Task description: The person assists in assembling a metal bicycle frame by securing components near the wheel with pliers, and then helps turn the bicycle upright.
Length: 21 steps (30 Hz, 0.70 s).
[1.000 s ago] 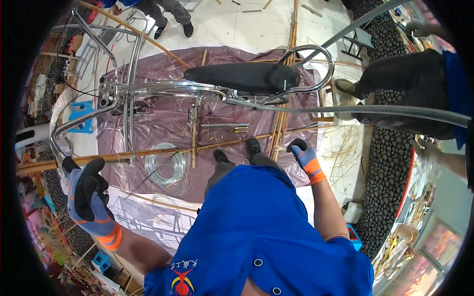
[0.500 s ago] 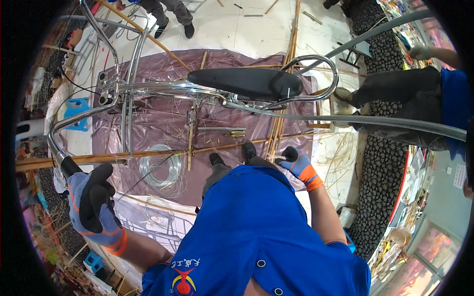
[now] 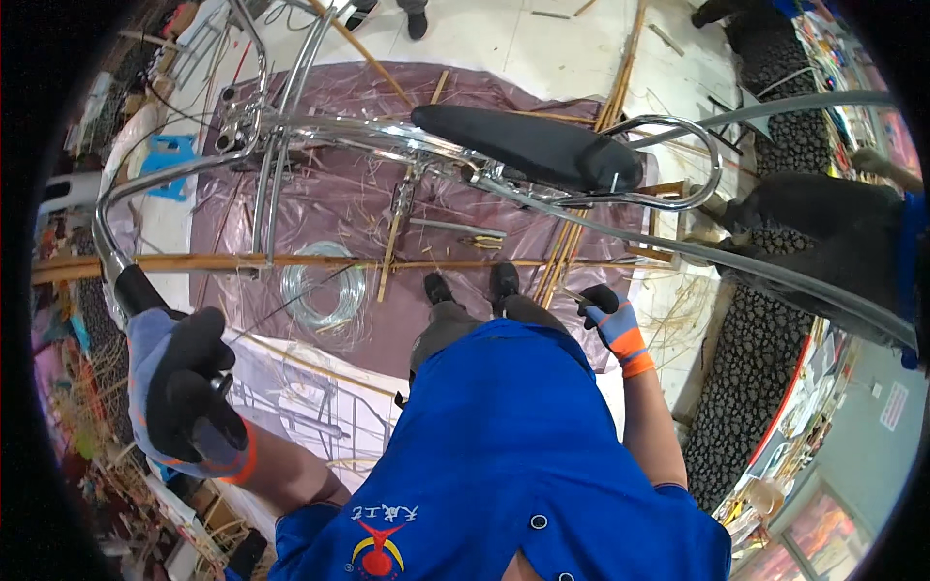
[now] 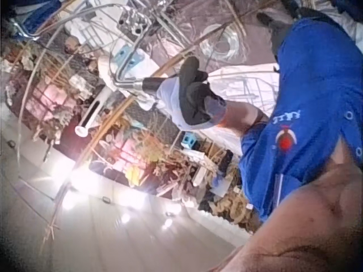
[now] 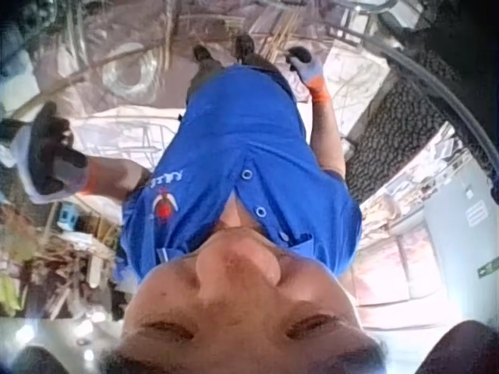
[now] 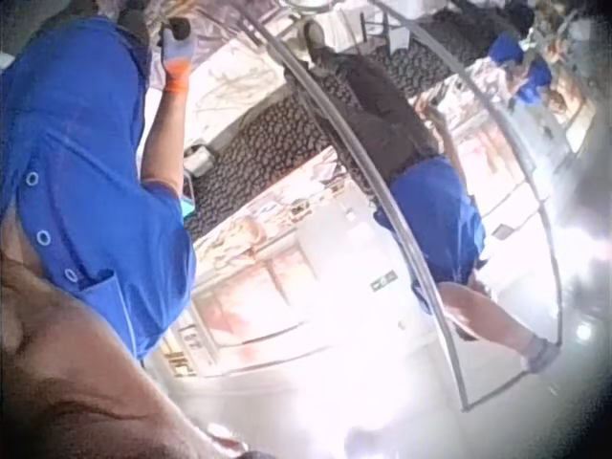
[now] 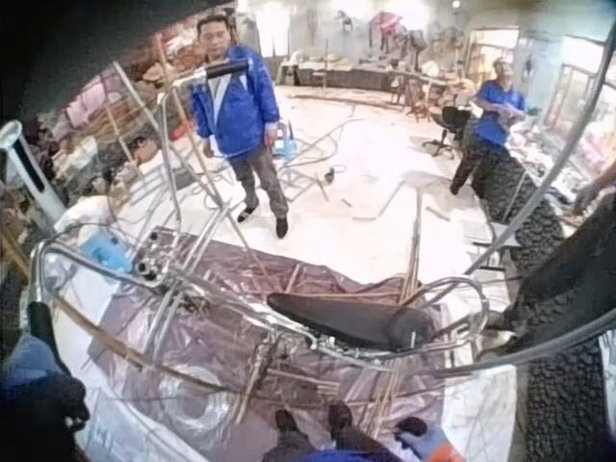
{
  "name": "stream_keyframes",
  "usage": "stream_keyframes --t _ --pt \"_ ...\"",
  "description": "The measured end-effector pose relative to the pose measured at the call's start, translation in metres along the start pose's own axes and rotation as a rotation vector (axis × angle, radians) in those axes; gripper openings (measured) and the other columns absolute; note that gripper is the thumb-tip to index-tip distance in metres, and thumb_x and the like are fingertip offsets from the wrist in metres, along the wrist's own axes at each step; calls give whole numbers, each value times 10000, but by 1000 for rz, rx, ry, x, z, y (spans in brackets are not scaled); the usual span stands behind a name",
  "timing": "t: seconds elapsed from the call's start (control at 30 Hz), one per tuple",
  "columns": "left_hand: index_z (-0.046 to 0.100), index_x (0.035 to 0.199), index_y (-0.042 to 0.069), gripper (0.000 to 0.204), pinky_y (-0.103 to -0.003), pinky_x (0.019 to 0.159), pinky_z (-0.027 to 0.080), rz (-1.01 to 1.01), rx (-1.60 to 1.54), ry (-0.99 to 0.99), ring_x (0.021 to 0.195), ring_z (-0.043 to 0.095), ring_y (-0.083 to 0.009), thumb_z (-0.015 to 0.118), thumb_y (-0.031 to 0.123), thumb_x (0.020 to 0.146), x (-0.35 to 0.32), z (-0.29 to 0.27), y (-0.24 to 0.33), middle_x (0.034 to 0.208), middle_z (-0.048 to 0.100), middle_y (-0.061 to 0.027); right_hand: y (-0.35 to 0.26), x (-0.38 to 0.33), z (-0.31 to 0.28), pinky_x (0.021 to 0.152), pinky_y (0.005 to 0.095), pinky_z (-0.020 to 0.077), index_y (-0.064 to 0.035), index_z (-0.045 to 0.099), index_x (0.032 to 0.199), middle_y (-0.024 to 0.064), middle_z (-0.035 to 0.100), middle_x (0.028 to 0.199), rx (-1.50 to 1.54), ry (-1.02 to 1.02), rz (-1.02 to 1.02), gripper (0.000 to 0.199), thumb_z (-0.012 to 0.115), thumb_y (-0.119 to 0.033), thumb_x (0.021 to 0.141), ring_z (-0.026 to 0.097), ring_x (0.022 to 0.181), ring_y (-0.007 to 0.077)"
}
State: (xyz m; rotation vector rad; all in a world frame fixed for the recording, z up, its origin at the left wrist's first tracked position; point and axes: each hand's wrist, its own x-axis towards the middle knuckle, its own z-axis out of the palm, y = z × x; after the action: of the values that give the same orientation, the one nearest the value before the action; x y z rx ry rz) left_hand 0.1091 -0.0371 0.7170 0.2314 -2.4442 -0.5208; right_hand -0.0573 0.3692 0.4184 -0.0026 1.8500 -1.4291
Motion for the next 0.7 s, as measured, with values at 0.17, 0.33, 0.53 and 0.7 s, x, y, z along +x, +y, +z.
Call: stream_keyframes --t 0.17,0.33,0.53,0.7 --pt "629 926 -117 503 -350 570 404 114 -13 127 592 520 -230 450 351 974 6 6 -1 687 593 -149 22 15 5 543 252 492 26 631 1002 66 678 818 9 -100 73 173 612 6 831 618 642 127" --pt "638 1081 -53 395 -361 711 538 -303 680 392 804 652 -277 512 299 952 -32 13 34 960 669 -181 80 43 1 608 300 518 31 640 981 110 695 825 -85 -200 180 176 642 -43 822 657 712 170" --pt "640 1022 99 349 -396 810 483 -158 -425 -583 924 605 -296 757 232 722 -91 189 31 1013 620 -97 160 49 12 809 369 519 -4 685 1034 169 715 923 -216 -107 167 320 677 -227 804 688 861 307" --pt "624 1127 33 370 -381 892 504 -778 -605 -810 993 648 -303 739 188 812 -144 353 -62 1095 664 -157 163 -5 55 835 328 503 -19 681 1057 124 715 962 -196 53 272 255 663 -88 812 664 908 203"
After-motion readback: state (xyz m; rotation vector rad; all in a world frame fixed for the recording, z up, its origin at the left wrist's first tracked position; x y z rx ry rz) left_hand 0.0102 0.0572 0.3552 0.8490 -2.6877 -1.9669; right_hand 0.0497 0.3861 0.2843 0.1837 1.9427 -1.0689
